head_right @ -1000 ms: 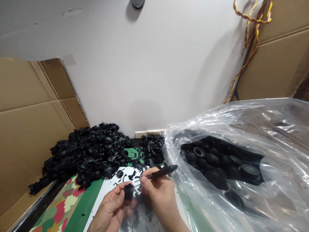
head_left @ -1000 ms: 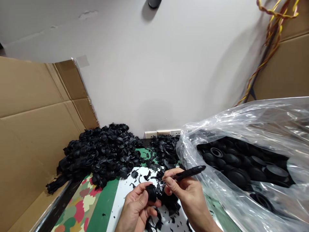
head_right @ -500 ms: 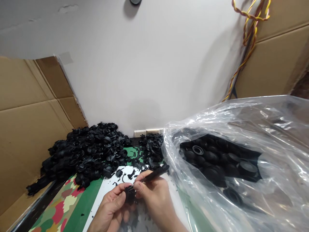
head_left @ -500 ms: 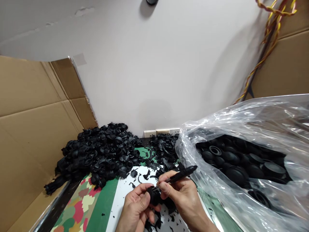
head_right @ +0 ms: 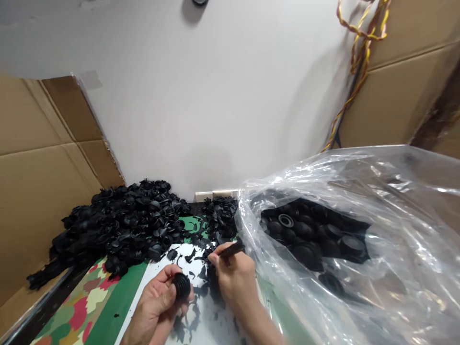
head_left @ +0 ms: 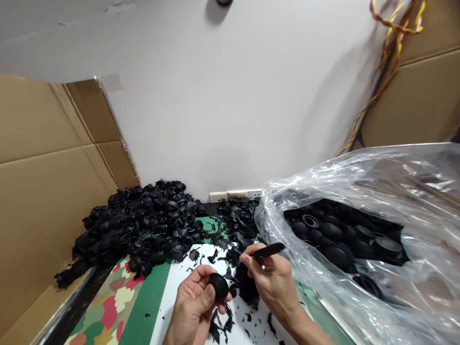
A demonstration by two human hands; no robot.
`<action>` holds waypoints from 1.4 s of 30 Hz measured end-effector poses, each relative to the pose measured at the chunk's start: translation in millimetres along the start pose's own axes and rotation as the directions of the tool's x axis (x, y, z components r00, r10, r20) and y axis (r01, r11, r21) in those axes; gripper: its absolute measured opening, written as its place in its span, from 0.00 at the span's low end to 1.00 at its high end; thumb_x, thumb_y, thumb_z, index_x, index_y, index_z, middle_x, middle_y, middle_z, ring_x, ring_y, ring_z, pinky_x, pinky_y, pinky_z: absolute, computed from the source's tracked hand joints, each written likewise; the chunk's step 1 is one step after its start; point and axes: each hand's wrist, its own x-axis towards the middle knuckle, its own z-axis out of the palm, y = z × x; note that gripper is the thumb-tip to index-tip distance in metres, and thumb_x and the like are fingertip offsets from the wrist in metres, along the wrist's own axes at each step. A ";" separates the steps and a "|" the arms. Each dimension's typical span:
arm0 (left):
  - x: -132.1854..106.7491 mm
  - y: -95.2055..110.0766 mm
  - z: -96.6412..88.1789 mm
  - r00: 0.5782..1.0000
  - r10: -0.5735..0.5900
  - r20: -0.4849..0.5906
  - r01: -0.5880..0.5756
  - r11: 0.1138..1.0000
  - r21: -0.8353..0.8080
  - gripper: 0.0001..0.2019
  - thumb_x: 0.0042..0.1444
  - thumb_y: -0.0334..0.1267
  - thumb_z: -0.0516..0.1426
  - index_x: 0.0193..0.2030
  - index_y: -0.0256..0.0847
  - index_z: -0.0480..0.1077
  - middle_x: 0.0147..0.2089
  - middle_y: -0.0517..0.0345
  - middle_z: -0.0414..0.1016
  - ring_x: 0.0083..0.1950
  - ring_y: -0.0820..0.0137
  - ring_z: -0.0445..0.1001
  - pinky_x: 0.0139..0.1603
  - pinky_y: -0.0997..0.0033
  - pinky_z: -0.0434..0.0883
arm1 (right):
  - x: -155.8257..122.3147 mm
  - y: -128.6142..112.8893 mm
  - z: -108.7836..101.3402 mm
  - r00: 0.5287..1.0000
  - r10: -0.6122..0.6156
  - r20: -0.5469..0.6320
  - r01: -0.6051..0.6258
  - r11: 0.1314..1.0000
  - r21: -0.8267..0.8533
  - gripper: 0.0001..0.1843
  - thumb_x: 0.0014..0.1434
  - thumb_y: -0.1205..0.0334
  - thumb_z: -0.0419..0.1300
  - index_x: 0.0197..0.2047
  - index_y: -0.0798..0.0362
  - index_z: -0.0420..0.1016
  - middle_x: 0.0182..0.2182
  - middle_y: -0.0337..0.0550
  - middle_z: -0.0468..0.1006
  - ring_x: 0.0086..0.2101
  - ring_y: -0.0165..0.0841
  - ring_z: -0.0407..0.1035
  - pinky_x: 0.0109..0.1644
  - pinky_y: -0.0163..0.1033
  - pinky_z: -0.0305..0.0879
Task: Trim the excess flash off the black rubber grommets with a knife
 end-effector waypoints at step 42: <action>2.0 -1.3 -9.1 0.996 -0.032 -0.082 0.049 0.975 0.216 0.11 0.39 0.38 0.68 0.27 0.34 0.74 0.17 0.57 0.73 0.16 0.75 0.67 0.14 0.80 0.56 | -13.1 -31.5 9.8 0.641 -0.279 0.715 0.712 0.562 -0.420 0.13 0.36 0.73 0.55 0.29 0.53 0.67 0.26 0.43 0.72 0.20 0.33 0.64 0.20 0.38 0.36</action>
